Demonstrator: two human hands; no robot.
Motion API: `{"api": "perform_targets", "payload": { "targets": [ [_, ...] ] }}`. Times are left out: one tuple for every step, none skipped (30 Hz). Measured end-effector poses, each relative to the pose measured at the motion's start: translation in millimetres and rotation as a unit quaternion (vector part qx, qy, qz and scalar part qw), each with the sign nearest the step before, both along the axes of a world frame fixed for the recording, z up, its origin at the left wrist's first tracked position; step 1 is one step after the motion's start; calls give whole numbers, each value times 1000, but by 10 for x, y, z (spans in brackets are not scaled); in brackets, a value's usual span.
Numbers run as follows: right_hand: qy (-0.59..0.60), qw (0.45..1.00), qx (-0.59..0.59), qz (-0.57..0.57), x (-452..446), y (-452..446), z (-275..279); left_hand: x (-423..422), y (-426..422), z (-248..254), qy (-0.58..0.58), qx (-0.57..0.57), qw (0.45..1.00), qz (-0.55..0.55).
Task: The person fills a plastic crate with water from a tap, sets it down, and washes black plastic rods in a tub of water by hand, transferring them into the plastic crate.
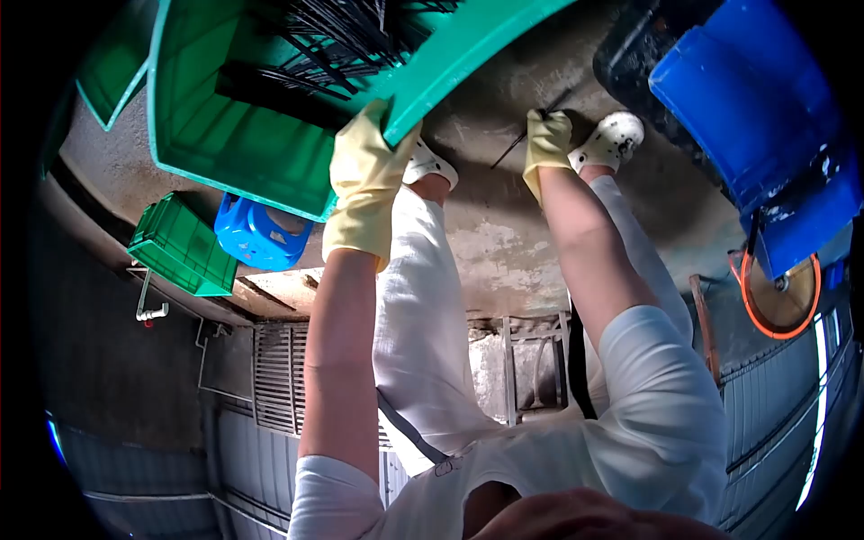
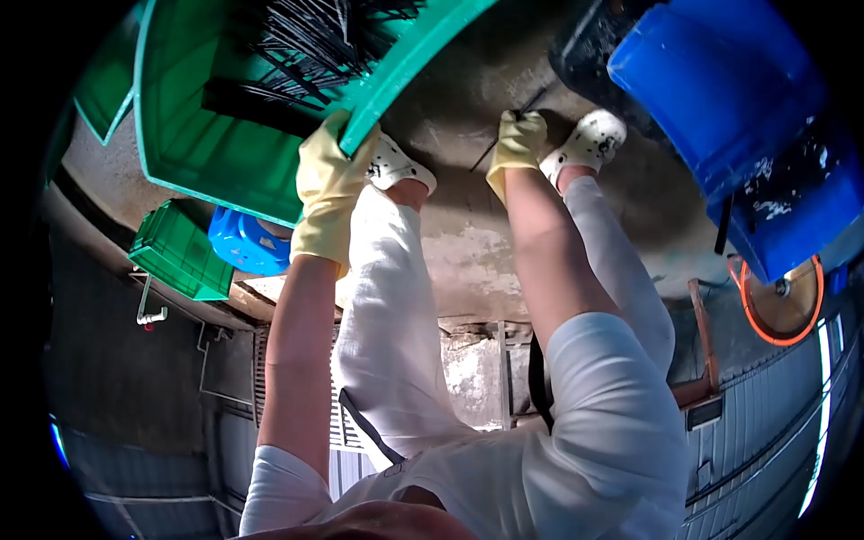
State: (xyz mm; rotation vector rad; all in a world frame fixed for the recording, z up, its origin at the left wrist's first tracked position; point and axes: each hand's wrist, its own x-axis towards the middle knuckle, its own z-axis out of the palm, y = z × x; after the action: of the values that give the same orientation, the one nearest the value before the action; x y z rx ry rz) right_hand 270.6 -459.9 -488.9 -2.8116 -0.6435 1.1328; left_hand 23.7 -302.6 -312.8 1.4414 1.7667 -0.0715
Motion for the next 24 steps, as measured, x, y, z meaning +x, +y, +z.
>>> {"api": "perform_targets", "payload": {
  "targets": [
    [-33,998,-1,46,68,-122,-217,-46,-41,-65,-3,22,1000,-9],
    [-3,996,-86,-5,171,-217,-467,-48,-48,-70,6,39,999,-18],
    [-6,996,-86,22,189,-150,-378,-50,-42,-73,5,34,999,-17],
    [-10,995,-73,63,229,-176,-370,-34,-29,-51,5,25,1000,-8],
    [-15,993,-60,104,282,-176,-367,-20,-14,-31,5,15,1000,-1],
    [-5,991,-28,133,338,-194,-373,-21,-5,-34,6,18,1000,0],
    [40,994,-44,95,338,-14,-141,-24,-16,-36,15,11,1000,-5],
    [21,991,-67,118,369,34,-79,-30,-22,-36,23,3,1000,-10],
    [0,986,-91,142,400,83,-26,-29,-26,-35,24,5,1000,-9],
    [13,991,-117,64,379,124,8,-22,-26,-36,26,5,1000,-5],
    [12,991,-116,64,414,116,-16,-19,-32,-42,26,6,1000,-3],
    [-6,984,-124,127,458,101,-50,-29,-53,-65,24,19,999,-9],
    [-22,973,-131,190,492,71,-108,-20,-35,-58,26,20,999,-9],
    [-27,975,-124,182,509,22,-162,-8,-18,-36,28,9,1000,-7],
    [-20,983,-113,144,532,-39,-208,2,-11,-21,30,-4,1000,-5],
    [-11,989,-103,104,556,-98,-264,-7,-10,-24,31,-5,999,-11],
    [13,995,-90,47,590,-140,-316,-12,-9,-31,34,-5,999,-15],
    [41,996,-75,-17,634,-182,-371,-3,-19,-33,37,-1,999,-15],
    [77,991,-60,-91,671,-228,-398,1,-26,-33,40,2,999,-14],
    [120,979,-44,-160,692,-251,-445,-4,-25,-39,41,2,999,-17],
    [157,966,-31,-205,700,-289,-471,-10,-26,-42,39,13,999,-19],
    [172,964,34,-198,654,-383,-421,-3,-29,-29,34,22,999,-21],
    [187,959,101,-186,563,-435,-319,15,-3,-3,38,6,999,-19],
    [199,965,36,-168,477,-261,101,8,-7,-6,36,6,999,-18]
  ]
}}
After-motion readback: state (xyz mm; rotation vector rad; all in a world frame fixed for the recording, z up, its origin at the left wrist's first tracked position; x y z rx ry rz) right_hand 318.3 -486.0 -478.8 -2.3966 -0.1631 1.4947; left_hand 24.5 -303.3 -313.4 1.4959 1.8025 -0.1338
